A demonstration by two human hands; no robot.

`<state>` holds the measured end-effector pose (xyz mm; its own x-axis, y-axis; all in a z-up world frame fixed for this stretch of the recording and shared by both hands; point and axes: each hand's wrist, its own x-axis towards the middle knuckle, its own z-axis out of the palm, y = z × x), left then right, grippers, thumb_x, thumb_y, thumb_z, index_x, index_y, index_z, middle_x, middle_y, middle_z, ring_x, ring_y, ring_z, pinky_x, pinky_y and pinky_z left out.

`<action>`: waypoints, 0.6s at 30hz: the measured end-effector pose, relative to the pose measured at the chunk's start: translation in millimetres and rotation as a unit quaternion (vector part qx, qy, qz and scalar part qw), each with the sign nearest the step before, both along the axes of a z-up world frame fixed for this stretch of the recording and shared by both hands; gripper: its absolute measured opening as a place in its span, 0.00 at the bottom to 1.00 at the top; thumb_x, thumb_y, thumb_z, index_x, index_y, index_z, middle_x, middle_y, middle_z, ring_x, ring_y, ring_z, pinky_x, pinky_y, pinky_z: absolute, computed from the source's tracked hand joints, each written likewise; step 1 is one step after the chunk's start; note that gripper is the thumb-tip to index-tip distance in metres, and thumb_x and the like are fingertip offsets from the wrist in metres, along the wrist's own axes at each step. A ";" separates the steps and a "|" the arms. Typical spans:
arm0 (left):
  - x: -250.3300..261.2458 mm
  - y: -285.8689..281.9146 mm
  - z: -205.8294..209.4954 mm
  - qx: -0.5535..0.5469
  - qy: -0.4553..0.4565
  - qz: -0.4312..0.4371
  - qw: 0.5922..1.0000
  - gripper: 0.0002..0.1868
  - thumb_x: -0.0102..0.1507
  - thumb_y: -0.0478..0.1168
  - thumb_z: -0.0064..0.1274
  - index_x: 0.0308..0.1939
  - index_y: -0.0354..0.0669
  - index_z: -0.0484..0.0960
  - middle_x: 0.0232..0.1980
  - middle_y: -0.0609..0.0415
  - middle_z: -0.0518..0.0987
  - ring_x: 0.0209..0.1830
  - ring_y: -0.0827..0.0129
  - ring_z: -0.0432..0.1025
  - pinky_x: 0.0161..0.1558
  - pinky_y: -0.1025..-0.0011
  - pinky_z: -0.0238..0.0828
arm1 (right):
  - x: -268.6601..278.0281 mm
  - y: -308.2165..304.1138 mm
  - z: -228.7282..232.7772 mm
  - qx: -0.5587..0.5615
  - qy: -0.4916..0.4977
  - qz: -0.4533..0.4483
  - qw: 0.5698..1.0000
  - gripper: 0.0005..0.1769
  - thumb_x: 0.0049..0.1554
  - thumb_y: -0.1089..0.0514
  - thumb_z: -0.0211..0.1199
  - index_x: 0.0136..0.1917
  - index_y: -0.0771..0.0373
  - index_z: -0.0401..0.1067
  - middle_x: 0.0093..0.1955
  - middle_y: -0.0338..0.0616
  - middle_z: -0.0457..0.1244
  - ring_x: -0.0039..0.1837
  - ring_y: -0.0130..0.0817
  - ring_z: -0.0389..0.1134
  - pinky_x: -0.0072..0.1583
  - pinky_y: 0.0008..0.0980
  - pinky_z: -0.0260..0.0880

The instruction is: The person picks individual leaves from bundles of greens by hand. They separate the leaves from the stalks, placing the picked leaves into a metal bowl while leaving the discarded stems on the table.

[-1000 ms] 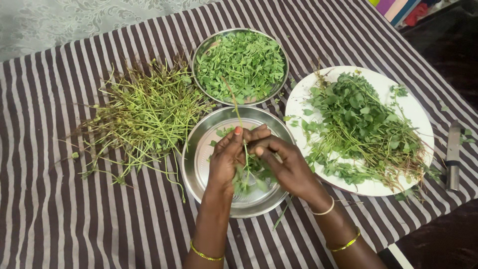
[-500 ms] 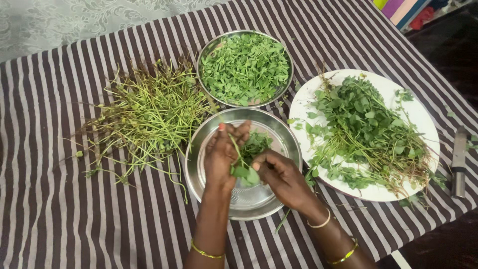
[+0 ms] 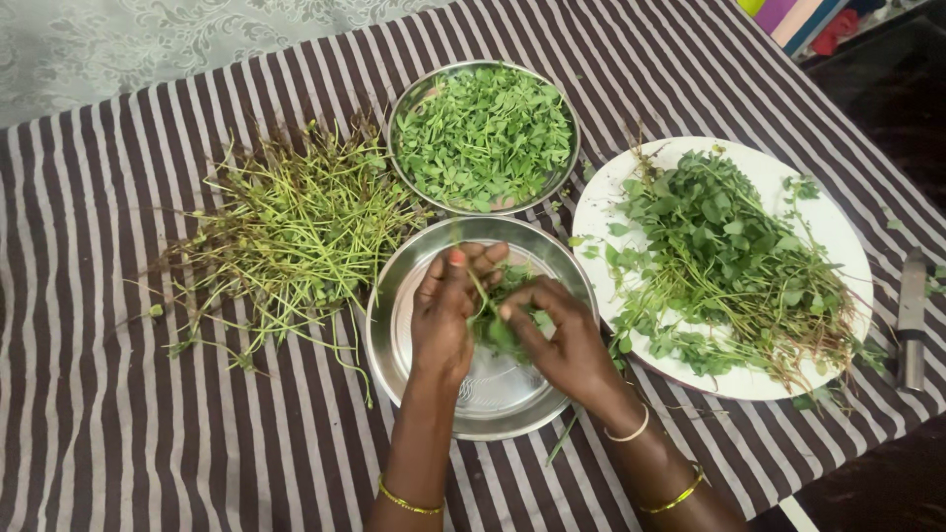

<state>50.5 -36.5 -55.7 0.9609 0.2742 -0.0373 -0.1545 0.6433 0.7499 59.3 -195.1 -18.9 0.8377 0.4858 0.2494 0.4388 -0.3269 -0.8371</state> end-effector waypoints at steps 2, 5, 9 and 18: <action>-4.0 1.6 -2.8 0.072 0.015 -0.015 0.997 0.15 0.68 0.48 0.50 0.49 0.42 0.81 0.52 0.45 0.85 0.53 0.66 0.79 0.57 0.67 0.74 | -0.1 -3.1 5.0 0.005 0.001 -0.021 1.000 0.07 0.62 0.59 0.60 0.49 0.65 0.73 0.47 0.44 0.67 0.50 0.34 0.71 0.54 0.36 0.72; -2.6 4.7 -11.9 0.113 0.021 -0.046 0.992 0.12 0.65 0.43 0.57 0.49 0.41 0.84 0.49 0.48 0.85 0.51 0.68 0.78 0.58 0.68 0.73 | 1.7 -4.7 6.0 -0.014 -0.005 -0.043 0.999 0.07 0.62 0.59 0.61 0.49 0.65 0.73 0.46 0.45 0.66 0.50 0.35 0.70 0.52 0.38 0.71; 4.4 17.8 -23.3 0.127 0.029 0.053 0.990 0.10 0.63 0.39 0.62 0.46 0.40 0.85 0.44 0.50 0.86 0.46 0.69 0.80 0.54 0.68 0.76 | 4.2 -14.6 -11.3 -0.050 -0.158 0.009 0.986 0.05 0.63 0.60 0.59 0.48 0.63 0.74 0.45 0.44 0.68 0.51 0.37 0.70 0.56 0.38 0.70; 7.2 7.5 -27.5 0.070 0.005 0.119 0.990 0.10 0.62 0.36 0.62 0.47 0.38 0.85 0.42 0.49 0.87 0.43 0.69 0.81 0.49 0.70 0.79 | 17.1 -31.7 -26.6 0.118 0.229 -0.094 0.962 0.12 0.64 0.60 0.53 0.56 0.59 0.77 0.36 0.41 0.65 0.34 0.25 0.65 0.37 0.23 0.73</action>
<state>57.7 -29.0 -83.2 0.8681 0.4963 0.0079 -0.2812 0.4787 0.8317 76.4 -226.8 -45.4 0.9538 0.2892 -0.0812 -0.0413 -0.1416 -0.9891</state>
